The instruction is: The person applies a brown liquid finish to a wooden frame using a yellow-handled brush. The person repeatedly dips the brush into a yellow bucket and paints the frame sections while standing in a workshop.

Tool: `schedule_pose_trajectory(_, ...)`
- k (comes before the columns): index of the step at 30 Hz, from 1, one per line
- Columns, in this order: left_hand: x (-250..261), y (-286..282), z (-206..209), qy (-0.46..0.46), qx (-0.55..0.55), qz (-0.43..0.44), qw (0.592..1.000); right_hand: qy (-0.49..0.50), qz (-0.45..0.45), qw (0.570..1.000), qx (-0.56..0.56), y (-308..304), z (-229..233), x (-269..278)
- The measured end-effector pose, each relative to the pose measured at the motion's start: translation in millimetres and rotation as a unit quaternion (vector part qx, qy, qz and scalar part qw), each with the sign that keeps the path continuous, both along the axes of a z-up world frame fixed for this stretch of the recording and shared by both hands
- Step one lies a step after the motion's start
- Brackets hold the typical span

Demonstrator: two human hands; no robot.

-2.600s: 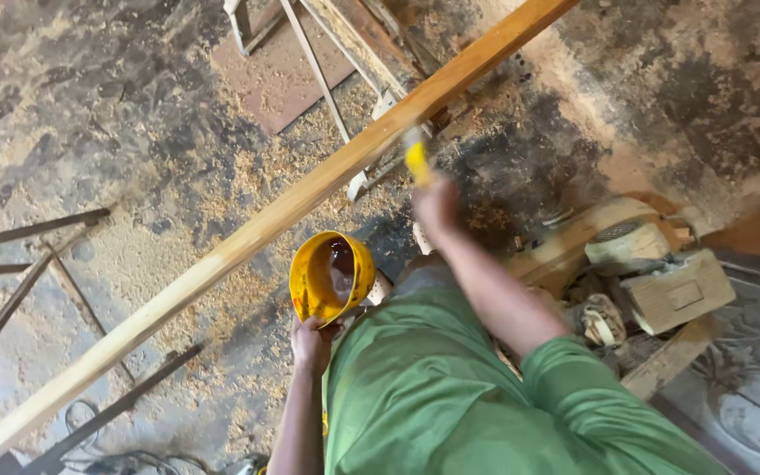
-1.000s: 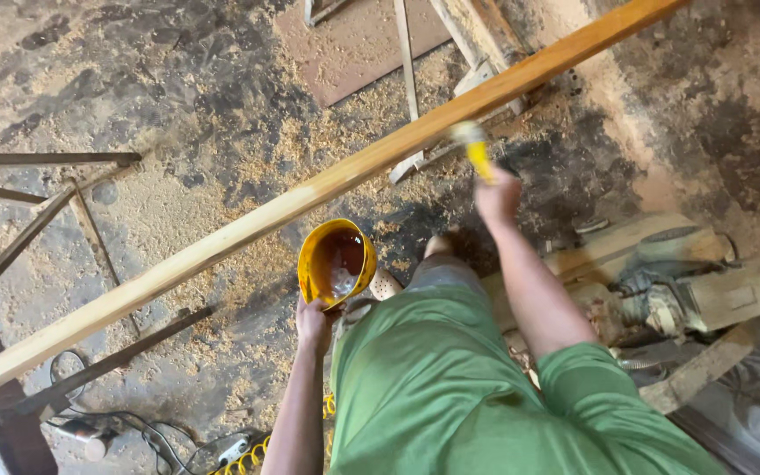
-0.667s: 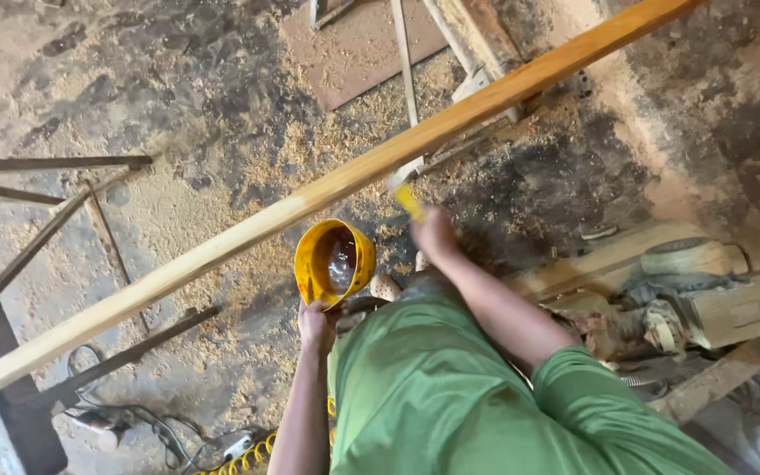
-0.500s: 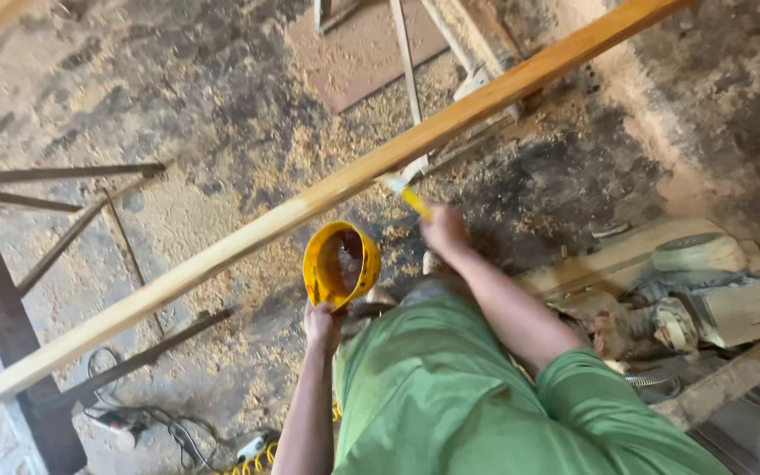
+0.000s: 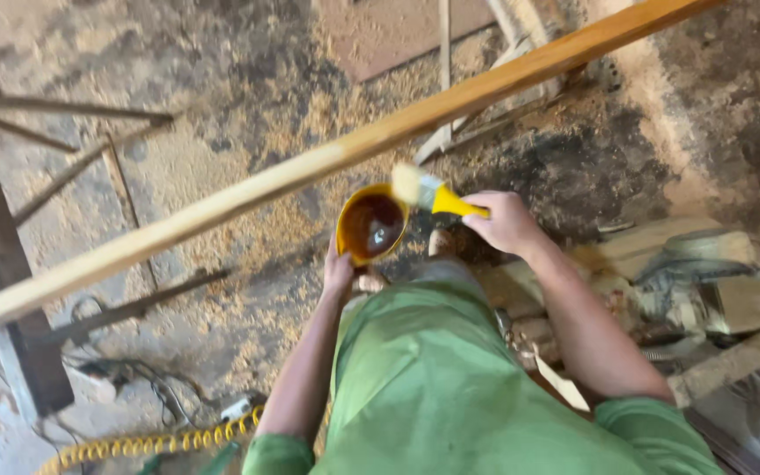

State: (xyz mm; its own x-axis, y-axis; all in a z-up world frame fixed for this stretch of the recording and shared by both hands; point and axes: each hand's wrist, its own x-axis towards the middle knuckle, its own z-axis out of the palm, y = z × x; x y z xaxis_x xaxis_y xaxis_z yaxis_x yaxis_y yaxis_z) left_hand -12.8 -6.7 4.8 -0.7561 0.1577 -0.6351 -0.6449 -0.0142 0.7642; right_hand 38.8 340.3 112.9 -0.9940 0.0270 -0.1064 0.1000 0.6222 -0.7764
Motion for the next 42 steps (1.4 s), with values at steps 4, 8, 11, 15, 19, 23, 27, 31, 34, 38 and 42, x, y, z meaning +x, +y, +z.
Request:
schedule_pose_trajectory(4, -7, 6, 11, -0.003, -0.111, -0.059, 0.992, -0.129, 0.039, 0.986, 0.097, -68, 50, -18)
schedule_pose_trajectory(8, 0, 6, 4, -0.001, -0.171, -0.12, 0.978, -0.193, 0.057, 0.96, 0.192, -114, 57, -42)
schedule_pose_trajectory(11, 8, -2, -17, 0.135, -0.196, -0.139, 0.961, -0.246, 0.065, 0.934, 0.25, -130, 52, -45)
schedule_pose_trajectory(15, 10, -10, -41, 0.288, -0.252, -0.176, 0.907, -0.272, 0.028, 0.931, 0.243, -137, 51, -36)
schedule_pose_trajectory(19, 10, -11, -30, 0.121, -0.172, -0.152, 0.966, -0.262, -0.028, 0.943, 0.202, -125, 57, -10)
schedule_pose_trajectory(23, 3, -11, -12, 0.006, -0.109, -0.137, 0.984, -0.186, -0.031, 0.963, 0.193, -109, 48, 19)
schedule_pose_trajectory(27, -5, -4, -20, -0.037, -0.016, -0.096, 0.995, -0.181, -0.055, 0.969, 0.159, -80, 19, 39)
schedule_pose_trajectory(31, -11, 7, -33, -0.06, 0.03, -0.067, 0.995, -0.079, -0.114, 0.99, -0.033, -41, -24, 38)
schedule_pose_trajectory(34, -11, 14, -33, -0.034, 0.049, -0.054, 0.997, -0.105, -0.222, 0.962, -0.118, -12, -70, 24)
schedule_pose_trajectory(38, -13, 25, -25, -0.064, 0.061, 0.006, 0.996, 0.059, -0.289, 0.953, -0.069, 28, -149, -23)
schedule_pose_trajectory(42, -7, 13, -3, -0.081, 0.054, 0.072, 0.993, 0.105, -0.362, 0.926, 0.016, 4, -207, -77)
